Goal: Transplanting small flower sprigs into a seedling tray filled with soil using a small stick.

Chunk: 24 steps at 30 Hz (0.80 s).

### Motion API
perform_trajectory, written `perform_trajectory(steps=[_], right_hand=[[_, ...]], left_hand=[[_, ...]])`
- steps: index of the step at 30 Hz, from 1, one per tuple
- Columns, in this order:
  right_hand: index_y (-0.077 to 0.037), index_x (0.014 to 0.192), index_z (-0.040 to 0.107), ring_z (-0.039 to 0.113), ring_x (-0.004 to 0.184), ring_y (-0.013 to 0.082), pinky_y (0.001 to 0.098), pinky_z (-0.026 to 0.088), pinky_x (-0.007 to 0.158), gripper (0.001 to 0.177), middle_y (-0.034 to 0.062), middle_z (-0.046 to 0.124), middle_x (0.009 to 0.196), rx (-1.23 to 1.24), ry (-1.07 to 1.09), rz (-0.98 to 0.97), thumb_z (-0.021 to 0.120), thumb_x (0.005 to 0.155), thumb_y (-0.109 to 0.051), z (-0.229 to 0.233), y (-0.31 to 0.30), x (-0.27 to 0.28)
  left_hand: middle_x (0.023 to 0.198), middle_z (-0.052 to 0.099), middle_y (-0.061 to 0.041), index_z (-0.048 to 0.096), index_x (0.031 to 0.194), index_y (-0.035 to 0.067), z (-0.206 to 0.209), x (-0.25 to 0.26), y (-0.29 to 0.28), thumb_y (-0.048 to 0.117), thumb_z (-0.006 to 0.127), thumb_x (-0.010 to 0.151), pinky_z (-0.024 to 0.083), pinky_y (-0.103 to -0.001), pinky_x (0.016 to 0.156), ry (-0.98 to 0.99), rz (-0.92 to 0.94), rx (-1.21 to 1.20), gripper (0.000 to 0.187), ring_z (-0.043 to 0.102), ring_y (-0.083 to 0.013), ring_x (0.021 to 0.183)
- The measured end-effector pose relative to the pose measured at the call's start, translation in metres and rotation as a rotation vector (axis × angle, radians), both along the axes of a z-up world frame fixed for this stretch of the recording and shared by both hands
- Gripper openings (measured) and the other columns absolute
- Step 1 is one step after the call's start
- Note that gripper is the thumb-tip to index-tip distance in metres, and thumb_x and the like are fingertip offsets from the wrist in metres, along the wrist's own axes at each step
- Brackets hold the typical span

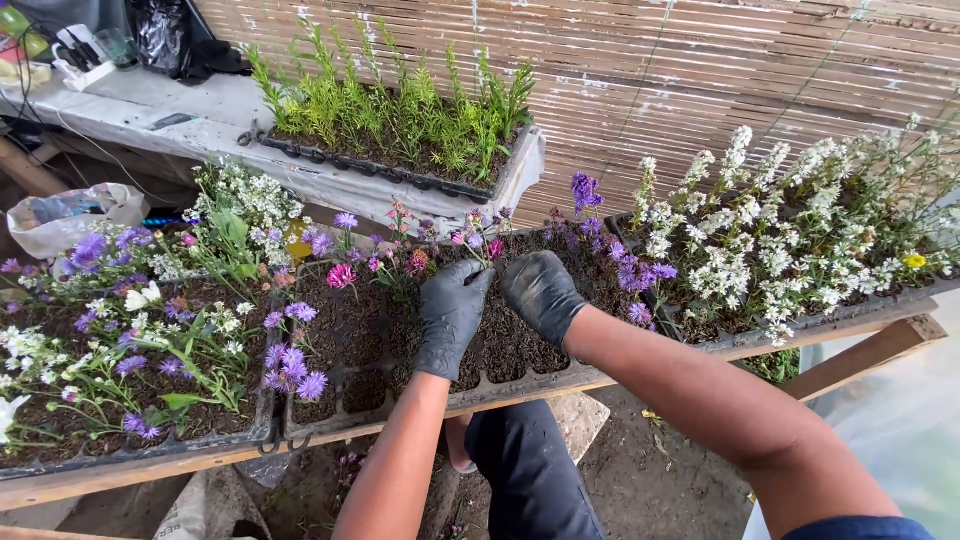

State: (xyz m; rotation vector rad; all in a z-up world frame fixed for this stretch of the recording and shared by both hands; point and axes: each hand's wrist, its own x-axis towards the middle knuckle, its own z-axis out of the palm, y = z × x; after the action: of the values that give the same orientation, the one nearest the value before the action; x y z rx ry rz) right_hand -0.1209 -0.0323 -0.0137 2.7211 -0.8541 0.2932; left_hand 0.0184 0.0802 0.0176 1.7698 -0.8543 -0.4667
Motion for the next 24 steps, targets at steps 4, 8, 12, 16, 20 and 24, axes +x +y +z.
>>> perform_trajectory(steps=[4, 8, 12, 16, 20, 24], right_hand=[[-0.01, 0.11, 0.072, 0.071, 0.111, 0.0306, 0.0519, 0.048, 0.103, 0.03, 0.0111, 0.077, 0.104, -0.039, -0.024, -0.021, 0.056, 0.09, -0.027, 0.012, 0.005, -0.018], [-0.011, 0.106, 0.073, 0.073, 0.106, 0.0307, 0.0535, 0.051, 0.099, 0.027, 0.011, 0.079, 0.099, -0.086, -0.04, -0.045, 0.059, 0.088, -0.026, 0.028, -0.002, -0.054], [-0.011, 0.104, 0.073, 0.075, 0.103, 0.0308, 0.0546, 0.052, 0.097, 0.025, 0.0109, 0.079, 0.095, -0.123, -0.048, -0.057, 0.061, 0.086, -0.025, 0.019, -0.004, -0.089], [-0.009, 0.096, 0.078, 0.077, 0.094, 0.0297, 0.0417, 0.061, 0.084, 0.015, 0.0123, 0.08, 0.086, 0.135, -0.395, -0.086, 0.066, 0.088, -0.014, 0.013, 0.024, -0.121], [-0.021, 0.097, 0.07, 0.076, 0.089, 0.021, 0.0322, 0.062, 0.073, 0.02, 0.0038, 0.077, 0.082, -0.06, -0.115, -0.164, 0.051, 0.097, -0.015, 0.03, 0.057, -0.133], [-0.02, 0.1, 0.072, 0.077, 0.093, 0.0212, 0.0323, 0.064, 0.077, 0.022, 0.0054, 0.08, 0.085, 0.112, -0.182, -0.148, 0.051, 0.097, -0.013, 0.027, 0.074, -0.14]], left_hand=[[0.106, 0.079, -0.012, 0.081, 0.106, 0.017, 0.012, -0.015, -0.001, 0.03, 0.081, 0.086, 0.058, -0.045, 0.093, -0.012, 0.001, -0.004, 0.024, 0.072, -0.0346, 0.106], [0.105, 0.079, -0.01, 0.081, 0.107, 0.02, 0.0, -0.023, -0.015, 0.036, 0.081, 0.087, 0.058, -0.042, 0.095, -0.026, -0.012, 0.032, 0.026, 0.072, -0.0314, 0.109], [0.106, 0.08, -0.01, 0.081, 0.108, 0.019, -0.019, -0.028, -0.037, 0.033, 0.081, 0.087, 0.058, -0.043, 0.095, -0.026, -0.053, 0.029, 0.025, 0.073, -0.0322, 0.107], [0.107, 0.079, -0.008, 0.081, 0.109, 0.02, -0.039, -0.038, -0.066, 0.035, 0.078, 0.089, 0.057, -0.042, 0.098, -0.066, -0.074, 0.052, 0.025, 0.072, -0.0311, 0.11], [0.112, 0.079, -0.005, 0.079, 0.113, 0.019, -0.071, -0.036, -0.094, 0.038, 0.073, 0.093, 0.055, -0.039, 0.101, -0.069, -0.096, 0.112, 0.028, 0.071, -0.0294, 0.114], [0.11, 0.078, -0.013, 0.08, 0.109, 0.015, -0.085, -0.038, -0.097, 0.029, 0.075, 0.091, 0.056, -0.045, 0.099, -0.127, -0.094, 0.074, 0.023, 0.07, -0.0358, 0.111]])
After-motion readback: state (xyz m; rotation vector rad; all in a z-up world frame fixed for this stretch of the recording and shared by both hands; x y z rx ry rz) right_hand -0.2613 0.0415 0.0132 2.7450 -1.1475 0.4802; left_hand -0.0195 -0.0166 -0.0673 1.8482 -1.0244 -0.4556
